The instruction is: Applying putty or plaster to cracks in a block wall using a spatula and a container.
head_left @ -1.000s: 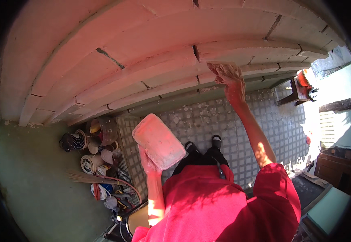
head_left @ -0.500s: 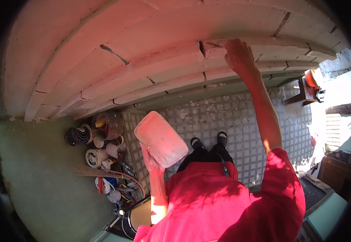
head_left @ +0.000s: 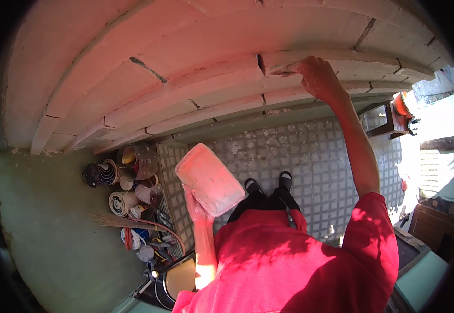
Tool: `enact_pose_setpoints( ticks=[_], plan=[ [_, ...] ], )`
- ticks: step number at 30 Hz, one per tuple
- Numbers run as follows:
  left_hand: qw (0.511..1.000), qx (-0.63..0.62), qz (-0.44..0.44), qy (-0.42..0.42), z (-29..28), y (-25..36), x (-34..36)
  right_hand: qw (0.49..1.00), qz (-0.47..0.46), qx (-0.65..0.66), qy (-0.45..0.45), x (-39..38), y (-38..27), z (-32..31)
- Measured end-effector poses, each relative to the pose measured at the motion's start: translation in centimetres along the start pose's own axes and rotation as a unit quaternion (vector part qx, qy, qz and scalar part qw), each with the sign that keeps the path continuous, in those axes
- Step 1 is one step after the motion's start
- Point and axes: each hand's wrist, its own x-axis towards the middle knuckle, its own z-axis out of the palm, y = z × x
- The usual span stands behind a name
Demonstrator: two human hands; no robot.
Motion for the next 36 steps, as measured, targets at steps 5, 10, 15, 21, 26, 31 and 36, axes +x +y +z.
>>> enact_pose_setpoints(
  ticks=[5,10,15,21,26,31,36],
  plan=[
    [1.000,-0.026,0.004,0.004,0.0,0.1,-0.2,0.988,0.122,0.033,0.088,-4.9,-0.5,3.9],
    [0.999,0.022,0.020,0.023,-0.3,0.7,-0.9,0.726,0.362,0.371,0.452,-4.1,-5.9,15.1],
    [0.998,0.042,0.029,0.033,-0.1,1.1,-1.0,0.755,0.312,0.258,0.516,2.2,-11.0,18.2],
    [0.997,0.049,0.038,0.053,-0.9,1.7,-1.9,0.783,0.260,0.232,0.516,2.6,-15.8,18.2],
    [0.997,0.043,0.045,0.043,-1.5,2.2,-2.4,0.679,0.370,0.327,0.543,0.9,-13.8,14.7],
    [0.998,0.024,0.027,0.047,-1.6,1.9,-2.0,0.724,0.343,0.269,0.535,1.1,-9.1,16.4],
    [0.999,0.016,0.018,0.030,-1.5,2.1,-1.5,0.775,0.227,0.307,0.504,0.2,-12.9,17.8]
  ],
)
